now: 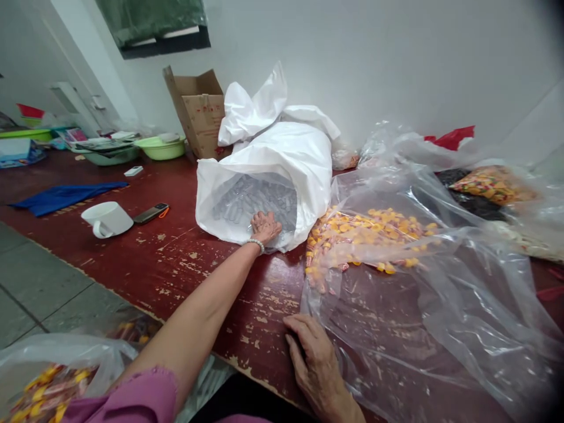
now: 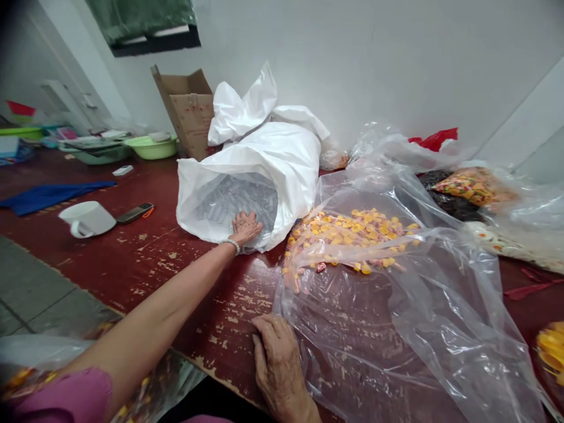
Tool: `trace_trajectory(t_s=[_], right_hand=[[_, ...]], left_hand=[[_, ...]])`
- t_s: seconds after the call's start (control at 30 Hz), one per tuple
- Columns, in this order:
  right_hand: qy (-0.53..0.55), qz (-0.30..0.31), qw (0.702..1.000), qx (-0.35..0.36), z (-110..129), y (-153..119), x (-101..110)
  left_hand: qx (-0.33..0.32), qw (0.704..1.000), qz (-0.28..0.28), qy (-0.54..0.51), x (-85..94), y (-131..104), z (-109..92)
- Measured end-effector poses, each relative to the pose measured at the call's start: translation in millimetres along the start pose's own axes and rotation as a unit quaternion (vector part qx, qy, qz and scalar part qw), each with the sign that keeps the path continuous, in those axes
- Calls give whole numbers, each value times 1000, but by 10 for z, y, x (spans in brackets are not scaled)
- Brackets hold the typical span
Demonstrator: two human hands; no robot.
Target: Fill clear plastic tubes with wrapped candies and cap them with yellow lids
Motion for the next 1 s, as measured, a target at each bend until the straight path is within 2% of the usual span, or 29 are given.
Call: trace_trajectory(t_s=[0.23, 0.37, 0.53, 0.67, 0.7, 0.73, 0.8, 0.83, 0.87, 0.93, 1.0], right_hand=[[10, 7, 1000, 0, 13, 18, 31], [11, 3, 1000, 2, 25, 20, 49], [12, -6, 1000, 3, 32, 19, 60], [7, -11, 1000, 7, 40, 30, 72], [6, -14, 1000, 9, 40, 34, 76], [7, -18, 1000, 9, 38, 37, 81], [17, -30, 999, 6, 30, 38, 90], [22, -35, 999, 4, 32, 36, 93], [24, -40, 999, 5, 41, 33, 97], [19, -51, 998, 8, 94, 32, 116], [9, -66, 998, 9, 190, 58, 154]], left_hand=[[-18, 997, 78, 15, 25, 66, 79], [-38, 995, 89, -13, 87, -22, 146], [-50, 991, 74, -101, 276, -299, 303], [-55, 972, 56, -220, 440, -723, 389], [-53, 954, 56, -291, 467, -864, 387], [-48, 923, 63, -377, 484, -1013, 373], [-27, 828, 97, -551, 492, -1312, 314], [-14, 780, 119, -615, 490, -1451, 271], [-5, 745, 142, -652, 489, -1576, 225], [4, 710, 173, -682, 499, -1772, 152], [-8, 709, 189, -679, 518, -1897, 107]])
Point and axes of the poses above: each hand's wrist, its own y-axis towards the middle knuckle, its own x-axis out of the back of the hand, z = x × y, the point moved 5 cm from there along y, towards the middle knuckle, and after that the axes turned 5 degrees about -y, right-handed, at the moved point
